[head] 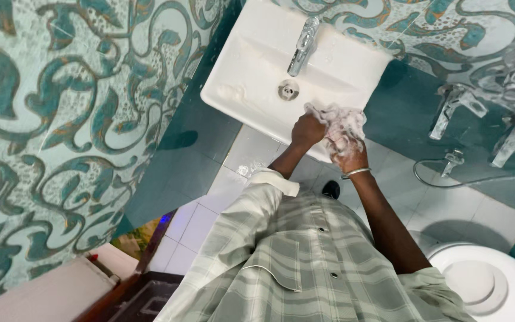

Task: The person cleans a bathroom faucet and the surrounding wall area using a soapy cloth by hand, repeatedly scrubbing the metal fixtures and tiled surfaces.

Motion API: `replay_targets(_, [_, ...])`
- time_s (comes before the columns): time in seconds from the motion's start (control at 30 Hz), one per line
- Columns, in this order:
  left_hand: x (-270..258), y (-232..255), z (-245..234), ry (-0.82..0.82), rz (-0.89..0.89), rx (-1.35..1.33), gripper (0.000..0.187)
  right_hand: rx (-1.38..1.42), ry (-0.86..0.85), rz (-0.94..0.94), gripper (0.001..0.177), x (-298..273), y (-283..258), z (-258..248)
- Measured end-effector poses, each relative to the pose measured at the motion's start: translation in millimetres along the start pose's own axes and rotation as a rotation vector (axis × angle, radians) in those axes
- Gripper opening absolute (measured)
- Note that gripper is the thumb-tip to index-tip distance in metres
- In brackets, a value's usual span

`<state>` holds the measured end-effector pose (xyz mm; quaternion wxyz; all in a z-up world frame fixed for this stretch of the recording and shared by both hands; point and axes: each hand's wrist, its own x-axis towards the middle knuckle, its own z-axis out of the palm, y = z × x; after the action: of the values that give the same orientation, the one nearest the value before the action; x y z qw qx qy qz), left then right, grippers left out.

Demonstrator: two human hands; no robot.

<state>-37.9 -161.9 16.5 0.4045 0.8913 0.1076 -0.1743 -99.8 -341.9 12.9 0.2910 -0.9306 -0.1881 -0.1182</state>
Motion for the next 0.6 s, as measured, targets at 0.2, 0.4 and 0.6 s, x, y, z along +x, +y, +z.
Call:
replay_targets(0.2, [6.0,-43.4,49.3,0.181,0.37,0.217,0.051,-0.09,0.013,0.358,0.048,-23.0,-2.6,68.7])
replay_targets(0.4, [3.0,-7.0,64.7,-0.428,0.649,0.488,0.04,-0.628,-0.068,0.334,0.068,-31.1,48.5,104.9])
replay_targets(0.6, [28.4,88.0,44.0,-0.469,0.071,0.307,0.059,-0.34,-0.054,0.502,0.059,5.0,82.2,110.5])
